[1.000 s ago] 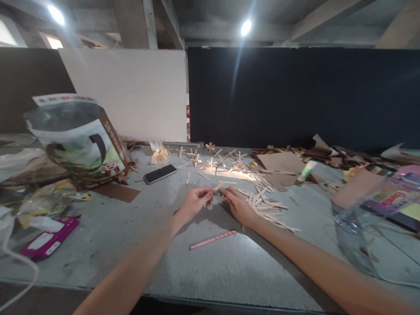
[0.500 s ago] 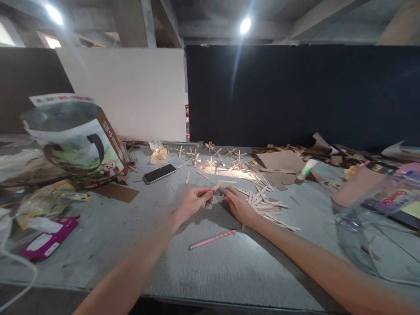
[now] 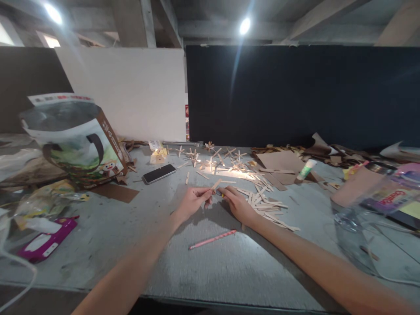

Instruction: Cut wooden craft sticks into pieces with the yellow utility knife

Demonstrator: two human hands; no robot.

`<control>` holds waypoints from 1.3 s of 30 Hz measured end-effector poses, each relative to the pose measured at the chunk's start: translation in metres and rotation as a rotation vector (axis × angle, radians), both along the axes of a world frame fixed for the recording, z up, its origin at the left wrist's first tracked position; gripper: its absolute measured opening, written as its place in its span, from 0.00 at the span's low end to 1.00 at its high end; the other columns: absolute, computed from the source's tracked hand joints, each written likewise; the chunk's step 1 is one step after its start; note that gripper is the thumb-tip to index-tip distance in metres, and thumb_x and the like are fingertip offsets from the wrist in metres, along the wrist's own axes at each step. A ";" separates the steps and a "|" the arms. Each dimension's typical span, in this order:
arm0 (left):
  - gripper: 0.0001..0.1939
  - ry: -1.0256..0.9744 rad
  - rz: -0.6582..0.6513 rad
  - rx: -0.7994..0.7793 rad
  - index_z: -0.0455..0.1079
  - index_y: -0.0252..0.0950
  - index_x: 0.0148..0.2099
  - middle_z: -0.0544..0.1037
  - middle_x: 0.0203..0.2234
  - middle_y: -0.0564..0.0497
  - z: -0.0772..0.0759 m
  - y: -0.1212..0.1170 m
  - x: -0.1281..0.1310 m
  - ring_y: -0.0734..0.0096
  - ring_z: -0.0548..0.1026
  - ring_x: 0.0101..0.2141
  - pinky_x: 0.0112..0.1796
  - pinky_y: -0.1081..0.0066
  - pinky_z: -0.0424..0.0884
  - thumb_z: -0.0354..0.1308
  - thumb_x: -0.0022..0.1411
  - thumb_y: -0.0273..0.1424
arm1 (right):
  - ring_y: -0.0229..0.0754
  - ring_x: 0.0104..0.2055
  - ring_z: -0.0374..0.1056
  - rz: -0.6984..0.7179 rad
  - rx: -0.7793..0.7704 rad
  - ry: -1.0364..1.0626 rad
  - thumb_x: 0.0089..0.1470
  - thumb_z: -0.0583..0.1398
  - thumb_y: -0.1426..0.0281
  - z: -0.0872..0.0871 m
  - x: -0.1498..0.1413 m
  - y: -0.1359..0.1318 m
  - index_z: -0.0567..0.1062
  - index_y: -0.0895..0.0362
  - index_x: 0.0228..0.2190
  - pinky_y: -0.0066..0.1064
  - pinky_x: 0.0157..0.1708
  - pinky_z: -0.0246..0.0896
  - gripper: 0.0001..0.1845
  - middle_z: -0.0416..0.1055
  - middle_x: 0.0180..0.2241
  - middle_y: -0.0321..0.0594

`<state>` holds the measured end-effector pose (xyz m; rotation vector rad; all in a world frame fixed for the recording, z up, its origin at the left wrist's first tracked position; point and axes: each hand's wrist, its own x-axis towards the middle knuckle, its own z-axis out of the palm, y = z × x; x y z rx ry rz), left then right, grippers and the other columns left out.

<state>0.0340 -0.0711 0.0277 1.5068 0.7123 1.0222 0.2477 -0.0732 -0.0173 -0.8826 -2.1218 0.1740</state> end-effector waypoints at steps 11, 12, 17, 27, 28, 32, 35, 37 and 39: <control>0.27 -0.027 0.000 -0.033 0.75 0.32 0.31 0.71 0.17 0.53 0.000 -0.003 0.003 0.76 0.65 0.18 0.23 0.73 0.61 0.66 0.51 0.55 | 0.46 0.44 0.68 0.014 0.008 -0.009 0.68 0.46 0.72 0.001 0.000 0.002 0.70 0.52 0.57 0.38 0.45 0.68 0.21 0.69 0.40 0.45; 0.28 -0.015 0.002 -0.025 0.75 0.32 0.31 0.71 0.17 0.54 0.000 -0.003 0.002 0.77 0.64 0.18 0.23 0.73 0.60 0.66 0.51 0.55 | 0.45 0.44 0.68 0.017 0.009 -0.011 0.68 0.46 0.73 0.000 0.001 0.002 0.70 0.52 0.56 0.38 0.45 0.68 0.21 0.69 0.41 0.45; 0.29 0.092 -0.015 0.028 0.72 0.32 0.26 0.69 0.16 0.54 0.002 -0.003 0.000 0.78 0.63 0.17 0.21 0.74 0.57 0.63 0.53 0.57 | 0.45 0.45 0.68 0.038 0.001 -0.010 0.68 0.47 0.73 -0.002 0.001 0.003 0.72 0.54 0.54 0.37 0.46 0.68 0.20 0.70 0.41 0.45; 0.26 -0.083 -0.044 -0.118 0.74 0.32 0.31 0.71 0.17 0.54 -0.010 -0.001 0.004 0.79 0.63 0.18 0.22 0.74 0.56 0.68 0.50 0.53 | 0.46 0.46 0.69 0.041 -0.024 0.002 0.69 0.46 0.71 0.002 0.000 0.001 0.71 0.53 0.57 0.39 0.47 0.68 0.21 0.71 0.43 0.46; 0.26 -0.091 -0.045 -0.129 0.74 0.32 0.30 0.71 0.17 0.54 -0.011 -0.001 0.005 0.79 0.63 0.18 0.22 0.74 0.56 0.68 0.50 0.53 | 0.46 0.46 0.69 0.039 -0.023 0.001 0.69 0.46 0.71 0.002 0.000 0.001 0.71 0.53 0.57 0.39 0.47 0.68 0.21 0.71 0.43 0.46; 0.26 -0.138 -0.046 -0.192 0.74 0.32 0.33 0.70 0.17 0.56 -0.011 -0.002 0.007 0.79 0.62 0.19 0.22 0.75 0.55 0.70 0.48 0.52 | 0.46 0.46 0.69 0.050 -0.018 0.001 0.69 0.46 0.71 0.003 0.000 0.001 0.70 0.53 0.57 0.39 0.47 0.69 0.21 0.71 0.44 0.47; 0.26 -0.143 -0.043 -0.194 0.74 0.32 0.32 0.69 0.16 0.56 -0.009 -0.003 0.008 0.79 0.62 0.19 0.22 0.75 0.55 0.70 0.48 0.52 | 0.46 0.47 0.69 0.050 -0.018 -0.001 0.69 0.46 0.71 0.003 0.000 0.001 0.70 0.54 0.56 0.39 0.47 0.69 0.21 0.70 0.43 0.47; 0.27 -0.111 -0.036 -0.158 0.74 0.32 0.32 0.69 0.17 0.55 -0.006 -0.004 0.006 0.79 0.62 0.18 0.22 0.75 0.55 0.69 0.49 0.53 | 0.46 0.46 0.69 0.043 -0.021 -0.002 0.69 0.46 0.71 0.003 0.000 0.001 0.70 0.54 0.57 0.40 0.47 0.69 0.21 0.70 0.43 0.47; 0.27 -0.037 -0.016 -0.090 0.73 0.32 0.30 0.70 0.17 0.55 -0.004 -0.005 0.004 0.79 0.61 0.18 0.22 0.74 0.55 0.67 0.50 0.54 | 0.46 0.46 0.69 0.036 -0.029 -0.008 0.69 0.46 0.71 0.002 0.000 0.001 0.70 0.53 0.57 0.40 0.47 0.69 0.21 0.70 0.43 0.47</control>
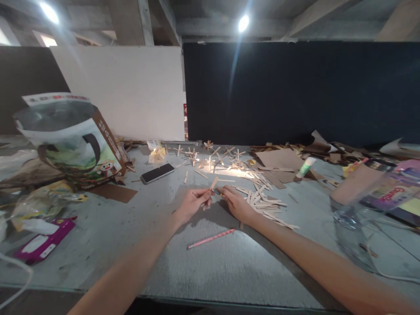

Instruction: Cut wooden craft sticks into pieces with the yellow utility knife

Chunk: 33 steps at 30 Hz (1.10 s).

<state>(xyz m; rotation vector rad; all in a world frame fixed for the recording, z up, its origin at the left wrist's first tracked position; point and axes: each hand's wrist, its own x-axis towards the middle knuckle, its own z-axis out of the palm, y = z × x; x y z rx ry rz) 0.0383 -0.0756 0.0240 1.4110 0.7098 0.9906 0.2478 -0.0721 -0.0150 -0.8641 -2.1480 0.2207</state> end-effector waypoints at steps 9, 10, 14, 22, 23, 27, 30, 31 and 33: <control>0.28 0.009 0.015 0.028 0.71 0.33 0.28 0.66 0.16 0.56 0.000 -0.003 0.002 0.81 0.58 0.17 0.22 0.74 0.51 0.65 0.52 0.56 | 0.46 0.45 0.69 0.013 0.004 0.027 0.69 0.46 0.71 -0.001 0.000 0.000 0.70 0.54 0.57 0.37 0.46 0.68 0.21 0.70 0.42 0.46; 0.27 -0.036 -0.010 -0.012 0.71 0.33 0.29 0.66 0.16 0.57 -0.001 -0.002 0.003 0.81 0.58 0.17 0.22 0.75 0.51 0.67 0.51 0.55 | 0.45 0.45 0.69 0.014 -0.001 0.027 0.69 0.46 0.71 -0.001 0.000 0.000 0.70 0.53 0.57 0.36 0.46 0.68 0.21 0.70 0.42 0.46; 0.26 -0.132 -0.067 -0.133 0.72 0.32 0.33 0.63 0.14 0.60 -0.004 -0.002 0.005 0.81 0.57 0.17 0.23 0.74 0.53 0.70 0.49 0.51 | 0.45 0.46 0.69 0.024 -0.006 0.033 0.69 0.46 0.71 0.001 0.000 -0.001 0.70 0.54 0.56 0.36 0.46 0.67 0.21 0.70 0.42 0.46; 0.24 -0.154 -0.068 -0.131 0.68 0.33 0.28 0.63 0.15 0.59 -0.004 -0.002 0.005 0.81 0.60 0.19 0.25 0.74 0.56 0.70 0.51 0.49 | 0.46 0.46 0.68 0.030 -0.004 0.034 0.69 0.46 0.71 0.000 0.000 0.001 0.69 0.53 0.57 0.38 0.47 0.67 0.21 0.70 0.42 0.46; 0.24 -0.155 -0.066 -0.132 0.69 0.33 0.28 0.63 0.15 0.59 -0.004 -0.001 0.005 0.81 0.60 0.19 0.25 0.74 0.56 0.70 0.51 0.49 | 0.46 0.47 0.68 0.032 0.000 0.033 0.69 0.46 0.71 0.000 0.000 0.001 0.69 0.53 0.57 0.38 0.47 0.67 0.21 0.70 0.42 0.46; 0.25 -0.164 -0.042 -0.154 0.72 0.32 0.32 0.63 0.14 0.59 -0.004 0.001 0.004 0.79 0.61 0.19 0.24 0.74 0.53 0.72 0.48 0.49 | 0.45 0.46 0.68 0.014 0.009 0.036 0.69 0.46 0.71 -0.001 -0.001 0.001 0.69 0.53 0.57 0.37 0.47 0.67 0.21 0.70 0.42 0.46; 0.26 -0.180 -0.019 -0.161 0.73 0.32 0.33 0.63 0.14 0.58 0.000 0.000 0.004 0.77 0.64 0.21 0.23 0.75 0.53 0.72 0.47 0.50 | 0.46 0.44 0.68 -0.032 0.005 0.020 0.69 0.46 0.70 -0.001 -0.001 0.002 0.71 0.53 0.56 0.37 0.46 0.67 0.20 0.69 0.41 0.45; 0.26 -0.180 -0.017 -0.155 0.73 0.32 0.33 0.64 0.15 0.58 0.002 0.000 0.004 0.77 0.65 0.21 0.23 0.75 0.53 0.72 0.47 0.50 | 0.46 0.44 0.68 -0.048 0.003 0.013 0.69 0.47 0.69 0.000 -0.001 0.002 0.71 0.53 0.55 0.38 0.46 0.67 0.20 0.69 0.40 0.45; 0.25 -0.170 -0.009 -0.124 0.74 0.32 0.33 0.65 0.15 0.57 0.006 -0.001 0.004 0.77 0.65 0.21 0.22 0.75 0.53 0.72 0.48 0.50 | 0.46 0.43 0.68 -0.078 0.005 0.017 0.69 0.47 0.68 0.000 -0.001 0.001 0.72 0.53 0.55 0.38 0.46 0.67 0.20 0.69 0.40 0.45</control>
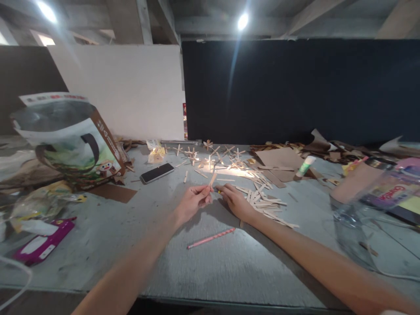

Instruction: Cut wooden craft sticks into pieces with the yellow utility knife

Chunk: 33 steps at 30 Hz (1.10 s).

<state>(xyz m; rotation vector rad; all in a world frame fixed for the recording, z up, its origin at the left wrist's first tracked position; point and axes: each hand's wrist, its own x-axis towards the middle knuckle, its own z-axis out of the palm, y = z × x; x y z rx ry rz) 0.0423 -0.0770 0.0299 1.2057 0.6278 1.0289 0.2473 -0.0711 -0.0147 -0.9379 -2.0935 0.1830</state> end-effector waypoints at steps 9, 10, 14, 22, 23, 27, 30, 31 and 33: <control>0.23 0.027 0.185 0.061 0.77 0.32 0.33 0.69 0.16 0.55 -0.006 0.013 -0.004 0.80 0.60 0.17 0.20 0.74 0.53 0.71 0.49 0.49 | 0.47 0.44 0.69 -0.074 0.006 0.076 0.70 0.45 0.66 0.001 -0.001 -0.004 0.70 0.53 0.52 0.39 0.46 0.67 0.18 0.70 0.41 0.45; 0.24 0.030 0.188 0.058 0.77 0.32 0.32 0.69 0.16 0.55 -0.007 0.014 -0.004 0.80 0.60 0.17 0.20 0.74 0.53 0.71 0.48 0.49 | 0.47 0.45 0.69 -0.066 0.005 0.075 0.70 0.45 0.65 0.002 -0.001 -0.004 0.70 0.53 0.52 0.39 0.47 0.67 0.18 0.70 0.42 0.45; 0.23 0.030 0.167 0.044 0.77 0.31 0.32 0.69 0.16 0.55 -0.010 0.014 -0.003 0.79 0.62 0.18 0.21 0.74 0.54 0.70 0.49 0.49 | 0.47 0.45 0.69 -0.036 -0.008 0.022 0.70 0.46 0.64 0.004 -0.002 -0.007 0.70 0.52 0.52 0.40 0.48 0.67 0.17 0.70 0.42 0.45; 0.20 0.046 0.139 0.029 0.77 0.31 0.31 0.69 0.17 0.54 -0.009 0.010 0.000 0.77 0.64 0.19 0.22 0.74 0.56 0.70 0.49 0.45 | 0.48 0.45 0.68 -0.012 -0.024 -0.033 0.69 0.47 0.65 0.009 -0.004 -0.008 0.69 0.52 0.53 0.41 0.48 0.68 0.17 0.68 0.42 0.45; 0.20 0.047 0.133 0.033 0.77 0.31 0.31 0.69 0.16 0.54 -0.009 0.010 0.000 0.77 0.64 0.19 0.22 0.74 0.56 0.70 0.49 0.45 | 0.48 0.45 0.68 -0.012 -0.022 -0.035 0.69 0.47 0.65 0.010 -0.004 -0.008 0.69 0.51 0.53 0.41 0.48 0.68 0.17 0.68 0.42 0.45; 0.19 0.048 0.104 0.033 0.77 0.32 0.31 0.69 0.16 0.54 -0.008 0.010 -0.001 0.77 0.65 0.19 0.22 0.74 0.57 0.70 0.49 0.45 | 0.48 0.44 0.68 -0.023 -0.028 -0.057 0.70 0.47 0.65 0.011 -0.004 -0.010 0.69 0.51 0.54 0.40 0.47 0.68 0.17 0.68 0.41 0.45; 0.19 0.053 0.093 0.030 0.78 0.32 0.32 0.69 0.16 0.54 -0.009 0.010 -0.002 0.77 0.65 0.19 0.22 0.74 0.57 0.70 0.50 0.44 | 0.48 0.45 0.68 -0.027 -0.027 -0.056 0.70 0.47 0.64 0.012 -0.005 -0.011 0.69 0.51 0.54 0.40 0.47 0.67 0.17 0.68 0.41 0.45; 0.19 0.052 0.094 0.031 0.78 0.32 0.32 0.69 0.16 0.54 -0.010 0.010 -0.002 0.77 0.65 0.19 0.22 0.74 0.57 0.70 0.50 0.45 | 0.48 0.44 0.68 -0.026 -0.025 -0.056 0.70 0.47 0.64 0.012 -0.005 -0.012 0.69 0.51 0.54 0.40 0.47 0.67 0.17 0.68 0.41 0.45; 0.19 0.049 0.098 0.032 0.77 0.32 0.32 0.70 0.16 0.54 -0.011 0.011 -0.002 0.77 0.65 0.19 0.22 0.74 0.57 0.70 0.50 0.45 | 0.47 0.44 0.68 -0.018 -0.026 -0.057 0.70 0.47 0.64 0.012 -0.004 -0.012 0.69 0.51 0.53 0.39 0.47 0.67 0.17 0.68 0.41 0.44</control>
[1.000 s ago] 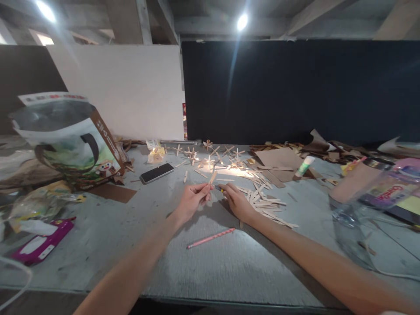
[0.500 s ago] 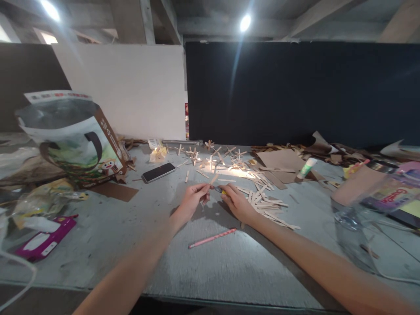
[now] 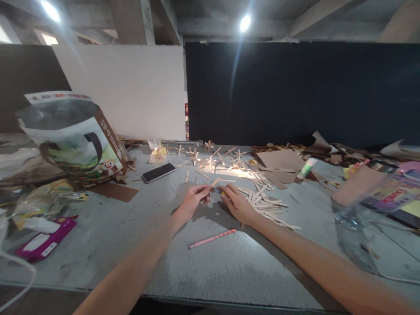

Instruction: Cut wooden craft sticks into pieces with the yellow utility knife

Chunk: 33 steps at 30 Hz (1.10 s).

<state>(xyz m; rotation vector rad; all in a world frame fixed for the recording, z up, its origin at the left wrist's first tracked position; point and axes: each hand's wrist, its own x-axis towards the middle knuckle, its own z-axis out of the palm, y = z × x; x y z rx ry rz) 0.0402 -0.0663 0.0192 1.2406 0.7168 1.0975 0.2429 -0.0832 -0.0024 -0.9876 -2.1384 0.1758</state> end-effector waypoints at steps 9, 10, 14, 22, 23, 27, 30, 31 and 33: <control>0.17 0.002 0.011 -0.001 0.77 0.32 0.32 0.70 0.17 0.54 0.001 -0.003 0.002 0.76 0.66 0.21 0.23 0.73 0.58 0.70 0.49 0.43 | 0.46 0.44 0.68 0.011 -0.012 0.011 0.71 0.45 0.62 0.000 0.000 0.000 0.70 0.52 0.52 0.38 0.47 0.66 0.19 0.67 0.40 0.44; 0.17 0.003 0.011 0.000 0.77 0.32 0.32 0.70 0.17 0.54 0.000 -0.002 0.002 0.76 0.66 0.21 0.23 0.73 0.58 0.69 0.50 0.42 | 0.46 0.44 0.68 0.008 -0.012 0.010 0.71 0.45 0.62 -0.001 0.000 0.000 0.70 0.52 0.52 0.38 0.47 0.66 0.19 0.67 0.40 0.44; 0.17 0.013 0.007 0.013 0.77 0.32 0.32 0.70 0.17 0.54 -0.002 0.000 0.001 0.76 0.66 0.20 0.23 0.73 0.58 0.69 0.50 0.43 | 0.46 0.44 0.68 0.004 -0.010 0.004 0.71 0.45 0.63 -0.002 0.000 0.001 0.70 0.52 0.51 0.38 0.47 0.67 0.18 0.68 0.40 0.44; 0.18 0.036 -0.003 0.023 0.76 0.32 0.31 0.67 0.15 0.55 0.001 -0.002 0.000 0.75 0.65 0.20 0.24 0.73 0.58 0.69 0.51 0.44 | 0.46 0.44 0.68 -0.003 0.001 -0.002 0.70 0.45 0.64 -0.002 0.000 0.001 0.69 0.52 0.52 0.40 0.47 0.67 0.18 0.68 0.41 0.44; 0.17 0.030 -0.006 0.020 0.76 0.32 0.31 0.67 0.15 0.55 0.002 -0.002 0.000 0.75 0.65 0.20 0.24 0.73 0.58 0.69 0.52 0.43 | 0.46 0.44 0.68 -0.005 -0.001 -0.002 0.70 0.45 0.65 -0.002 0.000 0.001 0.69 0.52 0.52 0.39 0.47 0.67 0.18 0.68 0.41 0.44; 0.18 0.024 -0.007 0.024 0.76 0.32 0.32 0.67 0.15 0.55 0.001 0.000 0.000 0.75 0.66 0.20 0.25 0.73 0.59 0.69 0.52 0.45 | 0.46 0.43 0.68 -0.016 0.002 -0.005 0.70 0.45 0.65 -0.004 0.001 0.002 0.70 0.53 0.51 0.39 0.46 0.67 0.17 0.68 0.40 0.44; 0.24 0.071 -0.003 0.061 0.76 0.32 0.32 0.69 0.15 0.55 -0.001 0.002 -0.001 0.76 0.65 0.19 0.24 0.73 0.58 0.70 0.49 0.50 | 0.46 0.44 0.69 0.001 0.007 -0.003 0.71 0.45 0.65 -0.005 0.001 0.002 0.70 0.53 0.51 0.38 0.46 0.68 0.17 0.68 0.40 0.44; 0.26 0.097 -0.010 0.076 0.76 0.32 0.31 0.70 0.16 0.54 -0.001 0.002 -0.001 0.76 0.64 0.19 0.23 0.73 0.58 0.70 0.48 0.52 | 0.46 0.44 0.69 0.010 0.008 -0.001 0.71 0.45 0.65 -0.005 0.001 0.002 0.70 0.53 0.51 0.38 0.46 0.68 0.17 0.68 0.40 0.44; 0.29 0.137 -0.028 0.099 0.76 0.31 0.31 0.71 0.16 0.53 -0.001 0.003 -0.001 0.77 0.64 0.18 0.23 0.73 0.58 0.69 0.46 0.56 | 0.46 0.44 0.69 0.023 0.011 -0.003 0.71 0.45 0.65 -0.005 0.001 0.002 0.70 0.53 0.51 0.38 0.46 0.68 0.17 0.69 0.40 0.45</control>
